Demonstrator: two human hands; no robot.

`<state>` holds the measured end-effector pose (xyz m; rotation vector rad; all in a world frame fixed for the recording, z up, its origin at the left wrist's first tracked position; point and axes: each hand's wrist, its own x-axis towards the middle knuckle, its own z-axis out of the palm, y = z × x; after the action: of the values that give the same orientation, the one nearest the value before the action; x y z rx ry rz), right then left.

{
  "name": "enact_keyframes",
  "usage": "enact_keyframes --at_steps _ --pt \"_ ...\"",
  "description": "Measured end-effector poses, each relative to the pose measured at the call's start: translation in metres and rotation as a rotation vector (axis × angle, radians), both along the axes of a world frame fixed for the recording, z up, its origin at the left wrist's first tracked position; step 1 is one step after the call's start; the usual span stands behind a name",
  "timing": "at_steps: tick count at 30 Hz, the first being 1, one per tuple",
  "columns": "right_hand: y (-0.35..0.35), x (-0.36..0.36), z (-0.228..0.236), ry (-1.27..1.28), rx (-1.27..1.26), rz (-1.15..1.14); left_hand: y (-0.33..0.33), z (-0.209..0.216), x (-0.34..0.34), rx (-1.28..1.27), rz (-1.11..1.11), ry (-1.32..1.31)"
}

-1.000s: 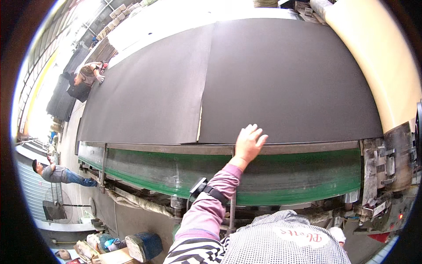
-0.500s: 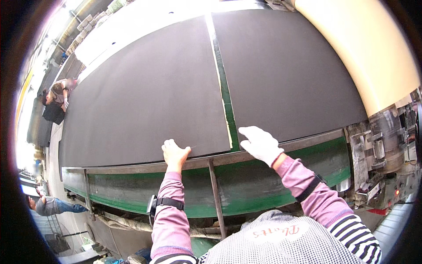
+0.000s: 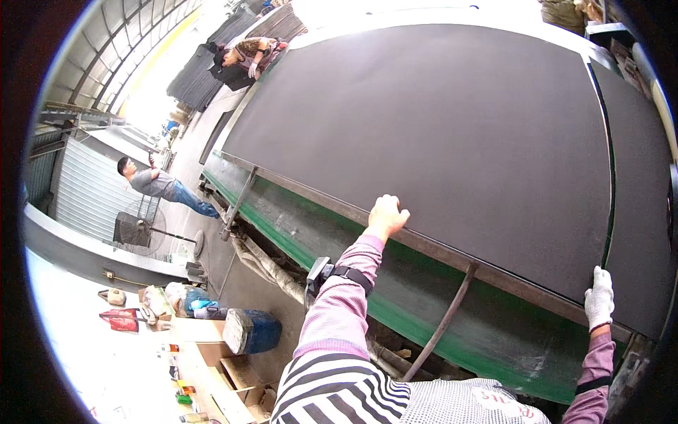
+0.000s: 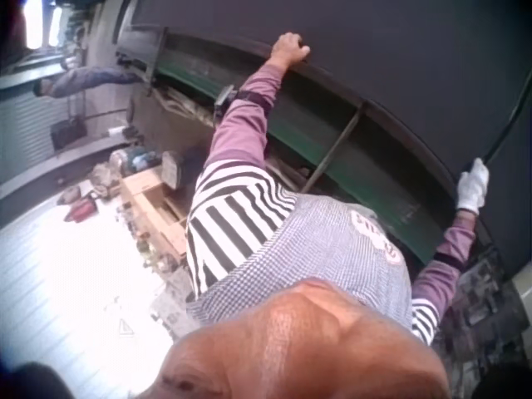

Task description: Inspecting and aligning large black foam or rubber insulation sheets as they move along an industrial conveyor belt.

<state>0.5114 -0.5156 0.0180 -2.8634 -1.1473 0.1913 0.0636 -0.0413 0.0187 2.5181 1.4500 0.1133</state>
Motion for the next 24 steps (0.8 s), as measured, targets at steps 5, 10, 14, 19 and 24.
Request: enact_keyframes --at_steps 5,10,14,19,24 --pt "-0.012 0.007 0.032 -0.094 -0.047 -0.176 -0.039 0.0 0.029 -0.066 -0.217 -0.12" --pt "0.0 -0.033 0.07 0.083 -0.063 -0.335 -0.064 0.012 0.048 -0.236 -0.463 -0.171" --pt "-0.044 0.012 0.081 0.143 -0.084 -0.504 -0.048 0.024 0.043 -0.219 -0.378 -0.161" --pt "-0.116 0.069 0.066 0.153 -0.048 -0.562 -0.057 0.011 0.057 -0.108 -0.74 0.041" --pt "-0.163 0.107 0.066 0.07 -0.022 -0.681 -0.146 0.026 0.133 -0.163 -0.588 0.089"
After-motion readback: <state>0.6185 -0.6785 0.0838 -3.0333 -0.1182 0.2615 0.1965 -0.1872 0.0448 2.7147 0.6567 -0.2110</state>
